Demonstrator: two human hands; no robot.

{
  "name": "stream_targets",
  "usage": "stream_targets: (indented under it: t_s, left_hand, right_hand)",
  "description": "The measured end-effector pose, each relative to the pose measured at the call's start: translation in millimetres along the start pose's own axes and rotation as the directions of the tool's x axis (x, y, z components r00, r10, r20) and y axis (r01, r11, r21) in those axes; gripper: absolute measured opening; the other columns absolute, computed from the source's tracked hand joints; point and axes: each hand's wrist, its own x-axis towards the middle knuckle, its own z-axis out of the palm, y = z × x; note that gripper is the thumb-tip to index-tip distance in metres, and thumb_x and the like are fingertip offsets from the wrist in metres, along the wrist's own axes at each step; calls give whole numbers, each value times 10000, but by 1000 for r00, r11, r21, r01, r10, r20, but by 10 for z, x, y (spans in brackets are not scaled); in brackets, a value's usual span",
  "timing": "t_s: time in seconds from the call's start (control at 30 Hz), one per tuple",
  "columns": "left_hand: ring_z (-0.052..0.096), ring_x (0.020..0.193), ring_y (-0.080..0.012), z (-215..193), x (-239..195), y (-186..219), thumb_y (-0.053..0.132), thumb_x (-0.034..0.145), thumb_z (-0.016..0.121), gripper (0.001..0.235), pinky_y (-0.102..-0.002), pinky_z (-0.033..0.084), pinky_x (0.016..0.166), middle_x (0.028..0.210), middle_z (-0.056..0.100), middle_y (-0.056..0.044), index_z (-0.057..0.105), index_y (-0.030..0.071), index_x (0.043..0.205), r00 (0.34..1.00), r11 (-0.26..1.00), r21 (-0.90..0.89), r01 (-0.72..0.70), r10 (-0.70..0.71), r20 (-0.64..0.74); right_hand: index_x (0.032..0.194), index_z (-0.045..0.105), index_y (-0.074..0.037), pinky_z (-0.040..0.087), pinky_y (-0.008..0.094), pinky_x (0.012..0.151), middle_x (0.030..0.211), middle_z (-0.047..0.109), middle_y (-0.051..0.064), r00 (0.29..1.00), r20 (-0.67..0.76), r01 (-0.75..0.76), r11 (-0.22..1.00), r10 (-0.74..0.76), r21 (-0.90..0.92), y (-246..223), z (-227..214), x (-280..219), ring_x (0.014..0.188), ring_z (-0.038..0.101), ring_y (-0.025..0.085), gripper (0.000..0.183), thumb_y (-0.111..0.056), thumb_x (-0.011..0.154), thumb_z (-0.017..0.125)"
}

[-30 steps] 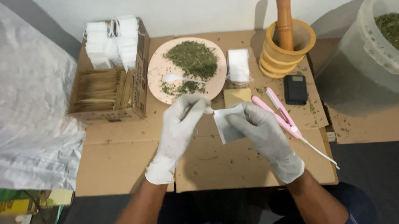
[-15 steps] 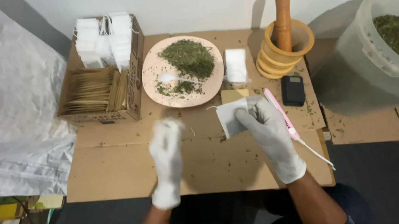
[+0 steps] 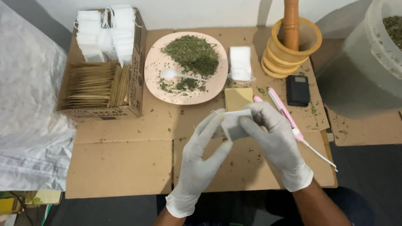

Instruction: Sealing small paper envelopes containing dried herbs using a handheld heat sealer

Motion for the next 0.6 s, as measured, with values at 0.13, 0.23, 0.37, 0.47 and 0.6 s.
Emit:
stream_targets:
  t_s: [0.13, 0.23, 0.37, 0.47, 0.6]
  left_hand:
    - [688, 1430, -307, 65, 98, -40, 7, 981, 839, 751, -427, 601, 1145, 1668, 612, -187, 535, 83, 1663, 997, 997, 13, -79, 79, 4]
    - [735, 1334, -268, 65, 133, -54, -14, 984, 827, 781, -396, 630, 1088, 1682, 602, -168, 499, 85, 1685, 997, 997, 14, -74, 74, -6]
    - [739, 1322, -241, 63, 142, -162, -32, 993, 803, 767, -366, 633, 1071, 1688, 599, -141, 509, 112, 1686, 997, 997, 9, -76, 76, 2]
    - [738, 1333, -258, 28, 158, -192, -50, 983, 801, 781, -376, 639, 1061, 1698, 585, -151, 507, 117, 1687, 996, 996, 12, -91, 90, 20]
    - [767, 1239, -263, -94, 250, -170, -60, 983, 779, 791, -422, 628, 1079, 1721, 558, -177, 505, 161, 1693, 988, 990, 29, -137, 134, 75]
  right_hand:
    - [1115, 796, -112, 654, 386, 894, 863, 813, 36, 1000, -6, 5, 1000, -5, 16, 90, 33, 7, 856, 735, 130, 127, -34, 1015, 803]
    - [1104, 801, -119, 655, 395, 908, 889, 835, 51, 1000, -4, 5, 1000, -5, -2, 85, 10, 2, 872, 773, 151, 127, -26, 1018, 793]
    - [1091, 795, -117, 650, 360, 880, 846, 808, 29, 999, -18, -28, 999, 28, 32, 38, 44, -19, 839, 731, 114, 119, -26, 1015, 787]
    - [1059, 774, -108, 635, 322, 866, 822, 740, -11, 998, -35, -41, 998, 43, 57, -56, 120, -65, 837, 686, 87, 95, -30, 1009, 792]
    - [1090, 745, -138, 633, 388, 931, 930, 758, 14, 997, -75, -11, 998, 16, 62, -232, 139, -134, 910, 692, 122, 133, -217, 1021, 827]
